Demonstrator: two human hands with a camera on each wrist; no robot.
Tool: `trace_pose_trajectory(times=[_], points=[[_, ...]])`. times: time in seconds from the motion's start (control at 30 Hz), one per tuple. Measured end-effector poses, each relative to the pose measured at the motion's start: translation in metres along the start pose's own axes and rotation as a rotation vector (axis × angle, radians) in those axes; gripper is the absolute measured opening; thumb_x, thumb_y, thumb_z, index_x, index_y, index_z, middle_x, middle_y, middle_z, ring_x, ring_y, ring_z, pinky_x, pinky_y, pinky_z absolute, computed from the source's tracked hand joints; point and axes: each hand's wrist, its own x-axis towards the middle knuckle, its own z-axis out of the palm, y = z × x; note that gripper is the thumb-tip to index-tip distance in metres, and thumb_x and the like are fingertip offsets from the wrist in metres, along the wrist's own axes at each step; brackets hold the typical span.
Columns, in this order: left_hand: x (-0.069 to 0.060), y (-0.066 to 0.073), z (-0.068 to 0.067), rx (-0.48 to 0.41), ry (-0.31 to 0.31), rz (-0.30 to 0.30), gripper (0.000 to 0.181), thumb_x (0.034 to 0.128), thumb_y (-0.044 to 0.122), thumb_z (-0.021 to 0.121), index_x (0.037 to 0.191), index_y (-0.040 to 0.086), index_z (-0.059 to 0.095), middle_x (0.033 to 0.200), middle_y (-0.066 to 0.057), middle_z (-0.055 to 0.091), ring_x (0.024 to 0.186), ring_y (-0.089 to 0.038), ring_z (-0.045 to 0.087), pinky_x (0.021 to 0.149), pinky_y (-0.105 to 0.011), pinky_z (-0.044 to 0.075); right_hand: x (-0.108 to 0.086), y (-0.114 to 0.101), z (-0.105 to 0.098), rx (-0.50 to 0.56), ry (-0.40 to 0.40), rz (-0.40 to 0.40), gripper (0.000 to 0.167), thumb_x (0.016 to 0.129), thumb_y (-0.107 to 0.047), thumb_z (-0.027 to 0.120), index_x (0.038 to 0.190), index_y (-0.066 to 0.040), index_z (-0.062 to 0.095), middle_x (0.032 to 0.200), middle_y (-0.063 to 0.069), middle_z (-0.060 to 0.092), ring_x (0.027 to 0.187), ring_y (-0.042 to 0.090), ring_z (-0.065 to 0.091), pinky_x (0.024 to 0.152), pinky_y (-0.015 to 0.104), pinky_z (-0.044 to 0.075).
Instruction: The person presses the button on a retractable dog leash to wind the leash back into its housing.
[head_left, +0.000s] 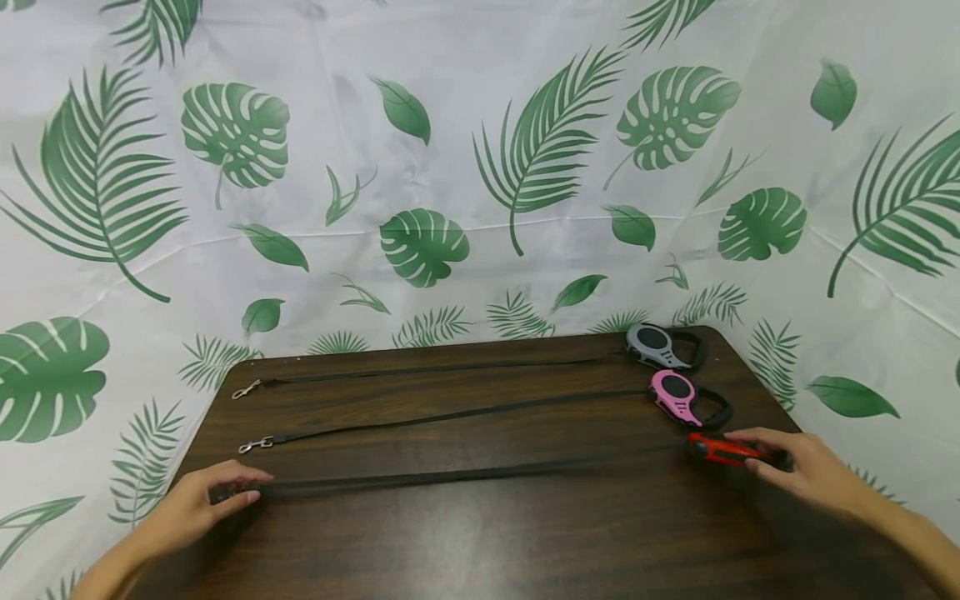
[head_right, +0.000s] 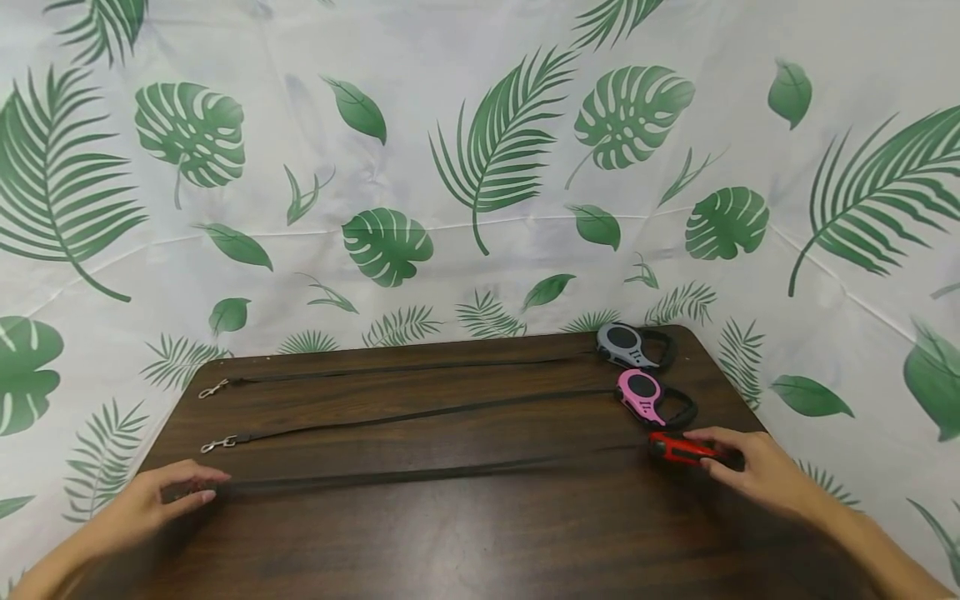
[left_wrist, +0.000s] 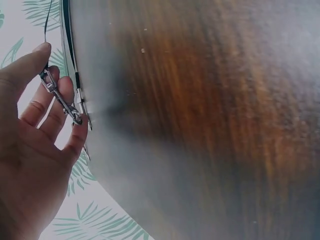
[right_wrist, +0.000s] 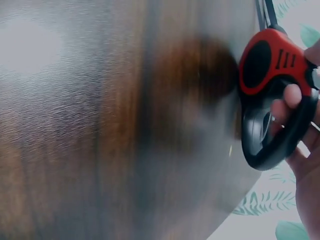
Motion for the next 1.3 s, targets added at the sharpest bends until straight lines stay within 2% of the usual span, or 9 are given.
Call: trace_pose_trajectory(times=[0.1, 0.27, 0.33, 0.43, 0.6, 0.83, 1.03, 1.13, 1.3], points=[[0.002, 0.001, -0.002, -0.028, 0.002, 0.022, 0.040, 0.0771, -0.010, 0.086, 0.109, 0.012, 0.079, 0.097, 0.004, 0.074, 0.087, 0.000, 0.066, 0.075, -0.011, 0.048, 0.005, 0.000, -0.002, 0.029, 0.022, 0.071, 0.039, 0.086, -0.005, 0.085, 0.123, -0.016, 0.076, 0.094, -0.011, 0.069, 0.076, -0.002, 0.049, 0.062, 0.023, 0.036], [0.004, 0.001, -0.004, -0.062, 0.015, 0.031, 0.040, 0.0750, -0.012, 0.086, 0.107, 0.012, 0.080, 0.094, 0.003, 0.074, 0.083, 0.002, 0.063, 0.072, -0.013, 0.048, 0.014, 0.002, -0.003, 0.098, 0.012, 0.241, 0.026, 0.096, -0.015, 0.080, 0.122, -0.012, 0.078, 0.091, -0.007, 0.067, 0.074, 0.004, 0.048, 0.059, 0.027, 0.031], [0.004, 0.002, -0.005, -0.070, 0.019, 0.022, 0.039, 0.0757, -0.013, 0.086, 0.106, 0.012, 0.080, 0.094, 0.002, 0.074, 0.083, 0.002, 0.063, 0.073, -0.013, 0.048, 0.018, 0.003, -0.003, 0.110, -0.016, 0.311, 0.027, 0.100, -0.021, 0.076, 0.124, -0.010, 0.077, 0.099, 0.001, 0.073, 0.078, 0.004, 0.050, 0.061, 0.028, 0.032], [0.005, 0.002, -0.006, -0.063, 0.029, 0.010, 0.037, 0.0769, -0.012, 0.085, 0.106, 0.011, 0.080, 0.094, 0.002, 0.074, 0.087, 0.002, 0.065, 0.076, -0.011, 0.048, 0.022, 0.007, -0.002, 0.135, -0.053, 0.374, 0.030, 0.104, -0.026, 0.071, 0.128, -0.008, 0.075, 0.113, 0.011, 0.075, 0.086, 0.001, 0.053, 0.066, 0.026, 0.037], [0.010, 0.004, -0.010, -0.044, 0.055, 0.011, 0.035, 0.0770, -0.013, 0.084, 0.104, 0.009, 0.080, 0.094, 0.001, 0.075, 0.092, 0.003, 0.066, 0.080, -0.008, 0.047, 0.026, 0.013, -0.004, 0.176, -0.054, 0.383, 0.026, 0.106, -0.024, 0.068, 0.125, -0.008, 0.077, 0.114, 0.007, 0.075, 0.091, -0.003, 0.056, 0.070, 0.025, 0.045], [0.015, 0.008, -0.015, -0.081, 0.051, 0.001, 0.033, 0.0796, -0.016, 0.081, 0.105, 0.005, 0.079, 0.096, 0.000, 0.076, 0.094, 0.004, 0.067, 0.078, -0.008, 0.049, 0.032, 0.020, -0.008, 0.229, -0.081, 0.408, 0.032, 0.108, -0.027, 0.064, 0.126, -0.003, 0.074, 0.108, 0.000, 0.074, 0.087, 0.004, 0.057, 0.068, 0.028, 0.047], [0.018, 0.011, -0.016, -0.057, 0.067, -0.003, 0.034, 0.0793, -0.016, 0.082, 0.104, 0.008, 0.079, 0.095, 0.001, 0.077, 0.093, 0.005, 0.067, 0.078, -0.008, 0.049, 0.034, 0.025, -0.009, 0.262, -0.011, 0.362, 0.024, 0.105, -0.019, 0.067, 0.121, -0.004, 0.077, 0.100, -0.014, 0.070, 0.082, 0.010, 0.057, 0.065, 0.029, 0.045], [0.019, 0.012, -0.017, -0.040, 0.078, -0.019, 0.034, 0.0799, -0.014, 0.082, 0.104, 0.009, 0.080, 0.096, 0.001, 0.077, 0.096, 0.007, 0.066, 0.079, -0.007, 0.048, 0.035, 0.028, -0.012, 0.273, -0.004, 0.347, 0.022, 0.105, -0.017, 0.067, 0.120, -0.004, 0.077, 0.097, -0.012, 0.070, 0.080, 0.014, 0.056, 0.064, 0.030, 0.043], [0.022, 0.013, -0.019, 0.008, 0.100, -0.060, 0.033, 0.0805, -0.010, 0.084, 0.104, 0.014, 0.081, 0.097, 0.003, 0.078, 0.098, 0.008, 0.065, 0.080, -0.007, 0.046, 0.039, 0.030, -0.018, 0.273, -0.036, 0.358, 0.024, 0.107, -0.020, 0.064, 0.123, -0.008, 0.076, 0.095, -0.008, 0.070, 0.080, 0.015, 0.055, 0.063, 0.031, 0.041]])
